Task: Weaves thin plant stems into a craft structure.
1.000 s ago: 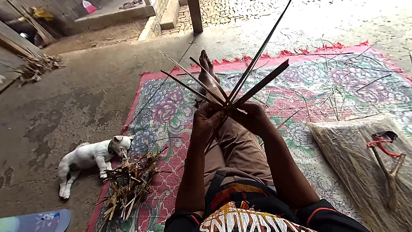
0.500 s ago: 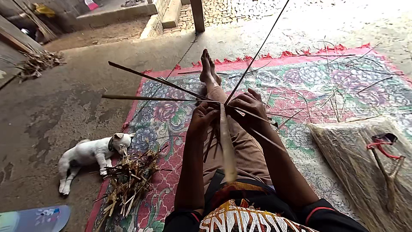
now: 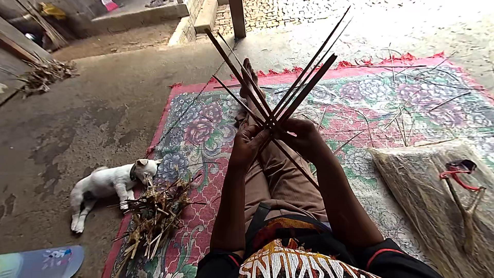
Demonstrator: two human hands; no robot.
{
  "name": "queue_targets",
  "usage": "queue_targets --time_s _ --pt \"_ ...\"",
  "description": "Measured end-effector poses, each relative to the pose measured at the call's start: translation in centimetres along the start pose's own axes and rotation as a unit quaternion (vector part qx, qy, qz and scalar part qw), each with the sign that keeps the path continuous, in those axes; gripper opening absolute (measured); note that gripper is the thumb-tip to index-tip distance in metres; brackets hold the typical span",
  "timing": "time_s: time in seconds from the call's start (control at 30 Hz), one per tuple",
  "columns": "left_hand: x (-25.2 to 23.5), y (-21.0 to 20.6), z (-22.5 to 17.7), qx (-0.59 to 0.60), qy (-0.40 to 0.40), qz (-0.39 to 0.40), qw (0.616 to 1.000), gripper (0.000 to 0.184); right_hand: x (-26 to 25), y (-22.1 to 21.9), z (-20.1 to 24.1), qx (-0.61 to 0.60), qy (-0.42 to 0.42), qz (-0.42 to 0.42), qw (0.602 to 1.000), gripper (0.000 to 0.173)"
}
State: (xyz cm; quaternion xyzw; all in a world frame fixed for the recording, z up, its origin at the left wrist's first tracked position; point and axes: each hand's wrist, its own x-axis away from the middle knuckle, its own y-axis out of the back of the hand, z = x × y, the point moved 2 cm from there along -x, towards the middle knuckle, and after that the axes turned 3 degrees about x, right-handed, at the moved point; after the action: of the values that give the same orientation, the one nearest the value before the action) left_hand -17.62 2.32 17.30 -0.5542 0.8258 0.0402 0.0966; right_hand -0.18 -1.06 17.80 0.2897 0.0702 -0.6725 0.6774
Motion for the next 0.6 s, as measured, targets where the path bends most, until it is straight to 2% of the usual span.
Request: queue_targets --time_s 0.1,0.27,0.47,0.6 --pt "0.3 0.1 0.7 -0.025 0.024 -0.003 0.999 0.012 0.1 -0.3 -0.5 0.098 0.016 -0.021 0.995 0.010" --pt "-0.4 0.9 1.2 -0.003 0.058 0.020 0.998 0.010 -0.1 -0.9 -0.6 0.235 0.054 -0.009 0.970 0.012" --pt "-0.9 1.0 1.0 0.067 0.066 0.028 0.995 0.009 -0.1 -0.8 -0.1 0.285 0.082 0.008 0.955 0.012" --pt "-1.2 0.9 0.4 0.133 0.065 0.044 0.988 0.011 -0.2 -0.7 1.2 0.306 0.087 -0.022 0.948 0.010"
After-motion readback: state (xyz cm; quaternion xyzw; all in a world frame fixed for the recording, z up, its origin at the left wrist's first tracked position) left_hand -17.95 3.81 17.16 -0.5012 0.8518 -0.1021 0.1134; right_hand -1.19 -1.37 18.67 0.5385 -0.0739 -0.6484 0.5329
